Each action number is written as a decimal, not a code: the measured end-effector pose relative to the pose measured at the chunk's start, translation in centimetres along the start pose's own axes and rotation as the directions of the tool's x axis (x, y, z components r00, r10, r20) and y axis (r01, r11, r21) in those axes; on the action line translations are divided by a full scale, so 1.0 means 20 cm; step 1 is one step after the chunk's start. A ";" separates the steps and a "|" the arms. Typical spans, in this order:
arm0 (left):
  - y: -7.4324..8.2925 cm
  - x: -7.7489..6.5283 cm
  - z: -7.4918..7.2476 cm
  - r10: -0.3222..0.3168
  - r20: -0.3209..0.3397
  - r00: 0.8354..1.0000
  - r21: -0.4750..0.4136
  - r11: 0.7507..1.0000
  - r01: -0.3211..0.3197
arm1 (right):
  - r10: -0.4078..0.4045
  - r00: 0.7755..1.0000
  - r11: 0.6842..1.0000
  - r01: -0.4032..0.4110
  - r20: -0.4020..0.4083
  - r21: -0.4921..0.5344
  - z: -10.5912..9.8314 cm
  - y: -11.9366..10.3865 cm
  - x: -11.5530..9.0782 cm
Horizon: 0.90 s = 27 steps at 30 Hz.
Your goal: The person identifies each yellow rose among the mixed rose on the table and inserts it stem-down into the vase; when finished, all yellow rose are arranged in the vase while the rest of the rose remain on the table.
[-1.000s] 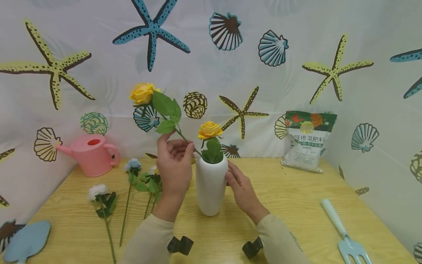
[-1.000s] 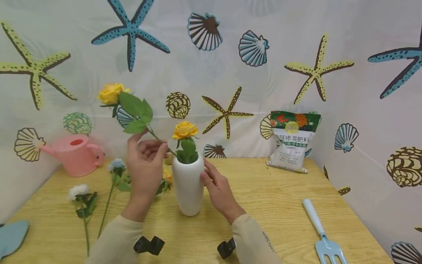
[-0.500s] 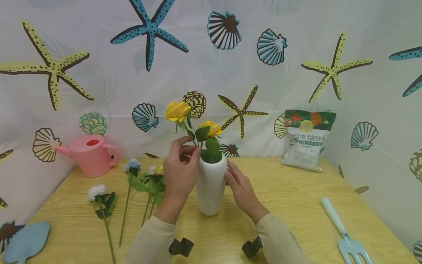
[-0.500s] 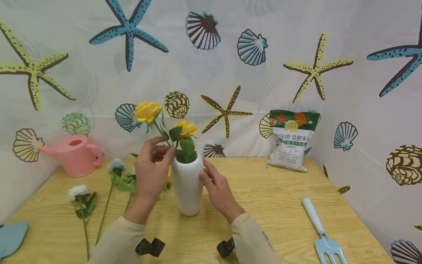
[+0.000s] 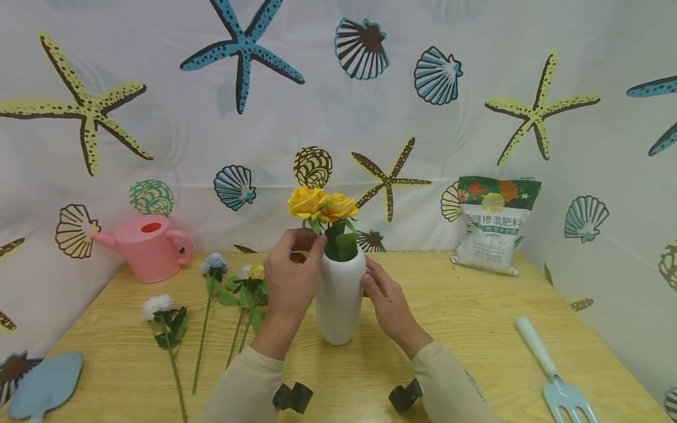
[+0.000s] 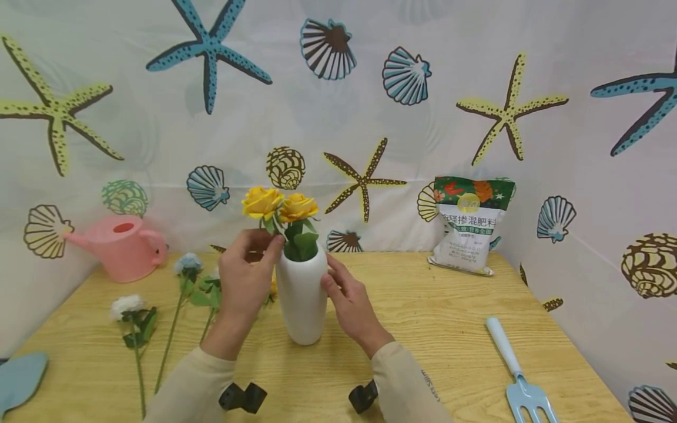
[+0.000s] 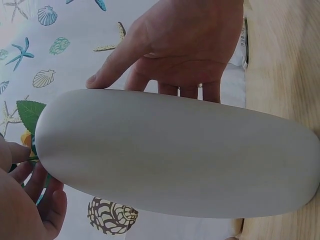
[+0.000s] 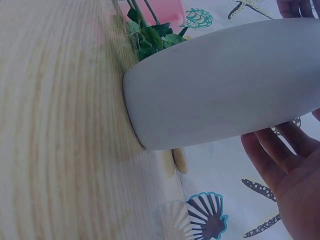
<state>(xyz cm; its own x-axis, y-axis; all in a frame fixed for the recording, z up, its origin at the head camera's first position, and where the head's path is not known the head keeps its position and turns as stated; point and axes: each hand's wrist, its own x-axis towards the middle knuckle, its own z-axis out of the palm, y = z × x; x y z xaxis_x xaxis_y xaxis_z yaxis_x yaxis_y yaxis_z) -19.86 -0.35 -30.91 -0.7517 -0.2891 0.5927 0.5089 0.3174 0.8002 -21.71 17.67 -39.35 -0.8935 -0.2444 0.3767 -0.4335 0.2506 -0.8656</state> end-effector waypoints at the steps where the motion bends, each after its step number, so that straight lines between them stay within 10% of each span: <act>1: 0.00 0.00 0.00 -0.007 0.001 1.000 -0.004 1.000 0.007 | 0.001 1.000 1.000 -0.001 0.001 -0.002 0.00 0.00 0.00; 16: -0.12 0.01 -0.14 -0.121 0.106 0.987 0.025 0.993 0.119 | -0.003 1.000 1.000 0.003 -0.010 -0.008 0.01 -0.01 0.00; 27: -0.34 0.03 -0.41 -0.362 0.142 0.921 -0.005 0.930 0.367 | 0.010 1.000 1.000 -0.011 -0.015 -0.006 0.01 0.00 0.00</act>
<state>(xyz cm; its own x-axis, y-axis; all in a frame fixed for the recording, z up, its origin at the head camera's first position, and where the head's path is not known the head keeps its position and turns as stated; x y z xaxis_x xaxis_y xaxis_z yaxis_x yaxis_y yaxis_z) -20.24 -10.08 -35.24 -0.9365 -0.2527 0.2431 0.1999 0.1847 0.9623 -21.64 17.41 -39.37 -0.8997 -0.2274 0.3727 -0.4247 0.2587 -0.8676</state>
